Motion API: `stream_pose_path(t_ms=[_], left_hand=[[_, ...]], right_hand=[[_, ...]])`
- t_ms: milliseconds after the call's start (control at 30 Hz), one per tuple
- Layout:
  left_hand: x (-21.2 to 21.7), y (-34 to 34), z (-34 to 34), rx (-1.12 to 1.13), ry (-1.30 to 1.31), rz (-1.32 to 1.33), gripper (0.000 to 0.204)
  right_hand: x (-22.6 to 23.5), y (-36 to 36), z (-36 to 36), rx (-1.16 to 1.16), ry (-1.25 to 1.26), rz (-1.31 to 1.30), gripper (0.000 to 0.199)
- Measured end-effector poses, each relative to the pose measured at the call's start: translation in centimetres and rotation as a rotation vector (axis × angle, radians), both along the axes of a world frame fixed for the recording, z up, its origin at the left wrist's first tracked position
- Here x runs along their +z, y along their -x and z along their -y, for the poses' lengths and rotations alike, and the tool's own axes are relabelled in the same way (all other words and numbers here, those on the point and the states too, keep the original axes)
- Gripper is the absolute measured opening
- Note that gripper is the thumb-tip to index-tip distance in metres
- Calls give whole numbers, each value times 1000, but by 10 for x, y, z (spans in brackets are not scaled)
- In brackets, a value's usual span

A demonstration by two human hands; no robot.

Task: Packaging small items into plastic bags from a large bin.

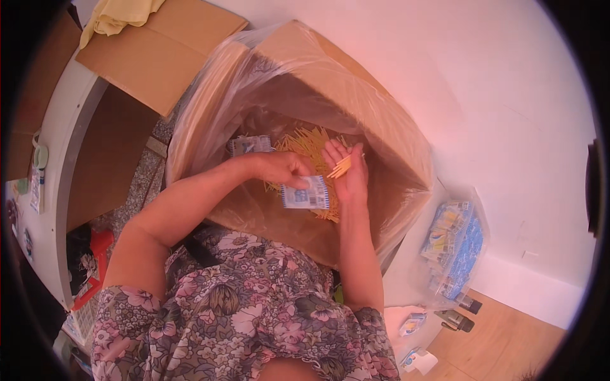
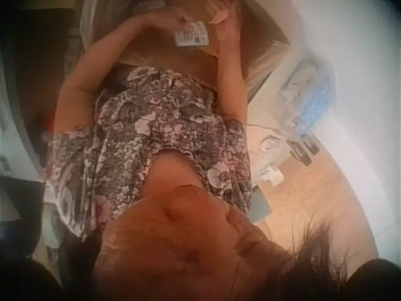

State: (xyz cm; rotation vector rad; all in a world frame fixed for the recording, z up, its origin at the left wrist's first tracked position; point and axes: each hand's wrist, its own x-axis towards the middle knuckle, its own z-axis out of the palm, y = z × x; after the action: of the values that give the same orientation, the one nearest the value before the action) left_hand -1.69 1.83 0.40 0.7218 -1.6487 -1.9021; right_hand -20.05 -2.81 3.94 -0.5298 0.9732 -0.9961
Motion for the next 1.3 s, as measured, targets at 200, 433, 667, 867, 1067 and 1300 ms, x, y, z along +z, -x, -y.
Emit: stream_pose_path(t_ms=[200, 433, 667, 867, 1067, 1300], left_hand=[[13, 9, -4, 16, -243, -212, 22], [-4, 14, -6, 102, 175, 110, 14], [5, 23, -15, 145, 58, -73, 15], [-6, 21, -15, -144, 218, 153, 14], [23, 14, -16, 25, -192, -251, 18], [12, 20, -17, 50, -118, -145, 15]], right_hand=[[-10, -15, -26, 110, 73, -26, 33], [-12, -10, -37, 232, 449, -653, 29], [-3, -4, -42, 238, 581, -881, 24], [3, 16, -22, -120, 258, -629, 21], [17, 7, -33, 197, 403, -815, 18], [10, -10, -40, 350, 803, -1054, 25]])
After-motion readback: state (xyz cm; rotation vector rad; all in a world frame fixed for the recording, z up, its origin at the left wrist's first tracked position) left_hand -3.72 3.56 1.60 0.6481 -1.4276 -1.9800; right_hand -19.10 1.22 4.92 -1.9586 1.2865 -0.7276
